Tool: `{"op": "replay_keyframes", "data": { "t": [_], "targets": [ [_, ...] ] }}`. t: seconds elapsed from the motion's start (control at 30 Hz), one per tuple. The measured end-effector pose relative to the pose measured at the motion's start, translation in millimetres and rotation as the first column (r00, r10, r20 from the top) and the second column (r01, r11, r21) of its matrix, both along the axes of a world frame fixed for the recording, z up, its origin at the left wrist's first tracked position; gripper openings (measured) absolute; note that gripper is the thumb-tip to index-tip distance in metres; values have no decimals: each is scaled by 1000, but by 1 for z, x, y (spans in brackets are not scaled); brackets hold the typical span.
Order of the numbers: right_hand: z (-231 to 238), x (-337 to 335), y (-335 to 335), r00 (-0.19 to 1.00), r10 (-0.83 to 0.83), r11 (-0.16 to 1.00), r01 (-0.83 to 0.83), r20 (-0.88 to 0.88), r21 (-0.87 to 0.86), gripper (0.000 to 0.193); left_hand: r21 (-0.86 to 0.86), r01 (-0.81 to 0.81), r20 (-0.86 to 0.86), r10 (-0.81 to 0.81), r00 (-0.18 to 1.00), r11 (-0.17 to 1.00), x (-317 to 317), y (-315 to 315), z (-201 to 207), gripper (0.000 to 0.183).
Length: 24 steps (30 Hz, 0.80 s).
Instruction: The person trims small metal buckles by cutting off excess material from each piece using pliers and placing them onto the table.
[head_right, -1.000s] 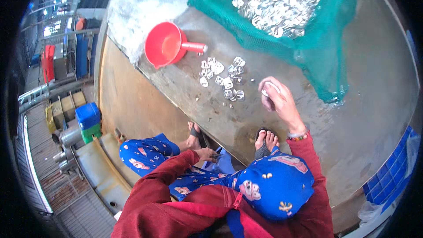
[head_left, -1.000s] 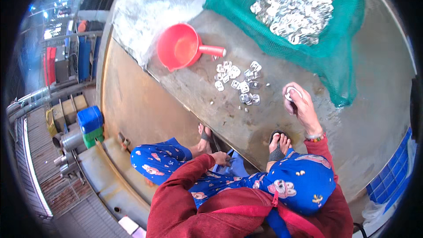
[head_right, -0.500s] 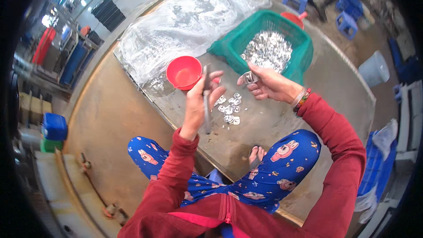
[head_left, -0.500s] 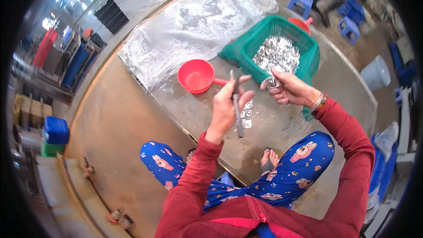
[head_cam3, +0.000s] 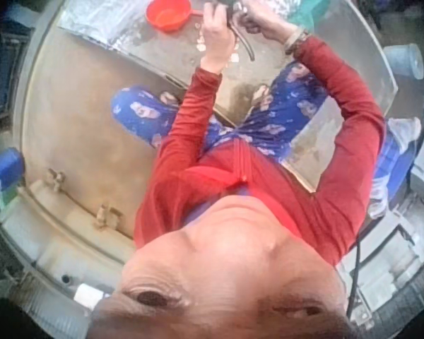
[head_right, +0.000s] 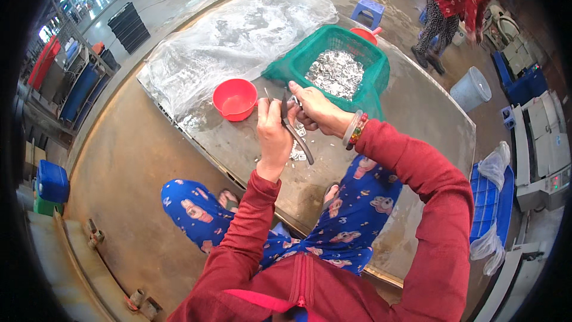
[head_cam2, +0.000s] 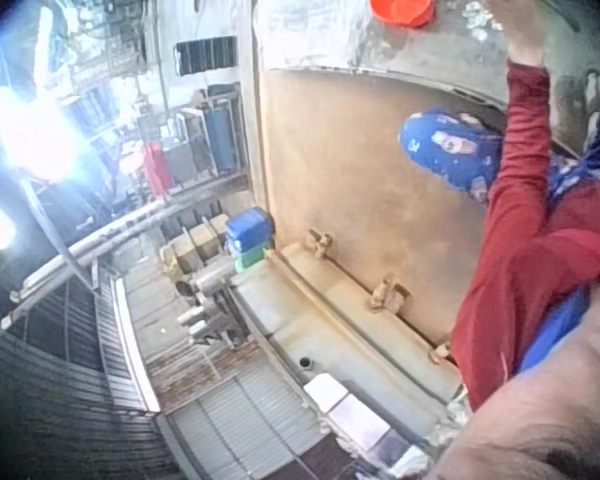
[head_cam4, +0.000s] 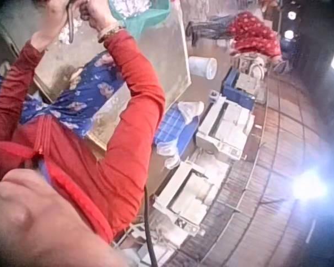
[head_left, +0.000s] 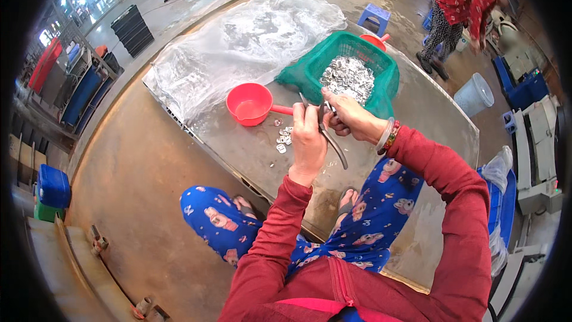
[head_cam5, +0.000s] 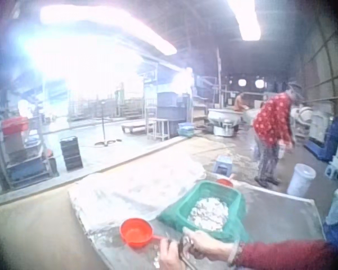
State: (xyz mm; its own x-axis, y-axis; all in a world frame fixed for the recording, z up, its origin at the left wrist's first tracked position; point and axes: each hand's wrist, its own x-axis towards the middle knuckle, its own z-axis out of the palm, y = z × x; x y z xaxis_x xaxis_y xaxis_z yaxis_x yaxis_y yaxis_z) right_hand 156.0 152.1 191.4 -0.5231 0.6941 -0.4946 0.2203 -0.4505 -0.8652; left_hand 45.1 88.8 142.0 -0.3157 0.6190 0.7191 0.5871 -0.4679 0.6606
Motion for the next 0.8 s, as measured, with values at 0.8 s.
{"op": "replay_keyframes", "data": {
  "t": [0.8],
  "targets": [
    [-23, -41, 23, 982, 182, 875, -188, 56, 446, 57, -81, -207, 86, 213, 973, 975, -14, 18, -41, 13]
  ]
}}
